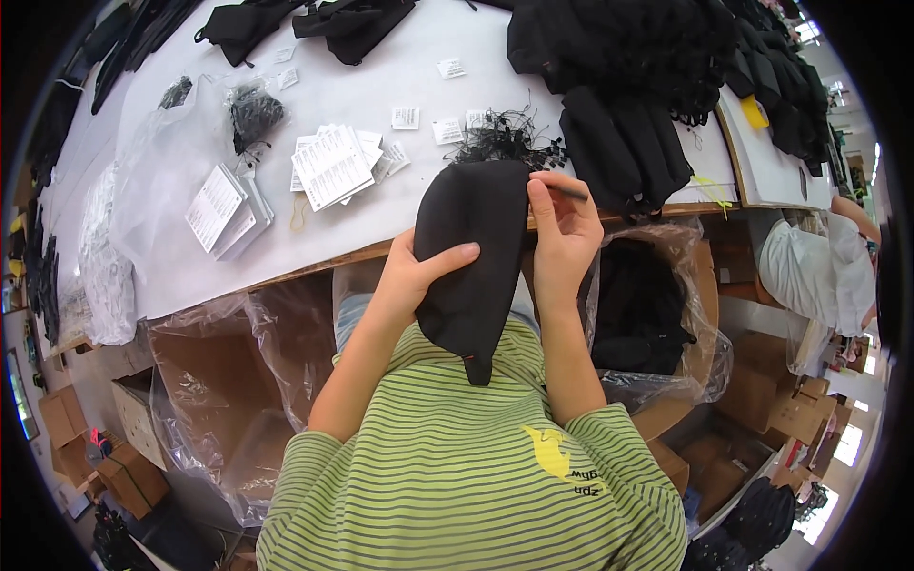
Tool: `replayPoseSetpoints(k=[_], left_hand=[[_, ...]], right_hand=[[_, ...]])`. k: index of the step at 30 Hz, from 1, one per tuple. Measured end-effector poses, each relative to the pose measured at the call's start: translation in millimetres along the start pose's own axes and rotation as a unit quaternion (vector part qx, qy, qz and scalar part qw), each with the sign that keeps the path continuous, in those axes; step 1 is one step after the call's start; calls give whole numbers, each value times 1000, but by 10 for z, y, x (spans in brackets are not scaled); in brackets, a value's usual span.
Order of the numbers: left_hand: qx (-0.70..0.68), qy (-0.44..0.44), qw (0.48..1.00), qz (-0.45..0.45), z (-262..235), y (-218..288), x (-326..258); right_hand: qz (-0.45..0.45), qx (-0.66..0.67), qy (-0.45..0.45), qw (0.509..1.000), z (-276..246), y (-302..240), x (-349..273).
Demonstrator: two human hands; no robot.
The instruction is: Checking the quality of small black pouches and attaching tags or labels before sorting them into containers.
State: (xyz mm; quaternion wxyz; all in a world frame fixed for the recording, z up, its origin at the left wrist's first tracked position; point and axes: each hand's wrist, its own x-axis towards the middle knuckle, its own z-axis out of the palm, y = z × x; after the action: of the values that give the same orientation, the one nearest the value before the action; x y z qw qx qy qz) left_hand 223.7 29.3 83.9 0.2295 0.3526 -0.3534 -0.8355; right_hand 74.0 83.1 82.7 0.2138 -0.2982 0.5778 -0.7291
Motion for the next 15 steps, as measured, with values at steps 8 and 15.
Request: replayPoseSetpoints(k=[8, 15], left_hand=[[-121, 94, 988, 28, -151, 4, 157], [-239, 111, 963, 50, -434, 13, 267]], right_hand=[[-13, -91, -171, 981, -5, -185, -276], [68, -70, -279, 955, -41, -301, -383]])
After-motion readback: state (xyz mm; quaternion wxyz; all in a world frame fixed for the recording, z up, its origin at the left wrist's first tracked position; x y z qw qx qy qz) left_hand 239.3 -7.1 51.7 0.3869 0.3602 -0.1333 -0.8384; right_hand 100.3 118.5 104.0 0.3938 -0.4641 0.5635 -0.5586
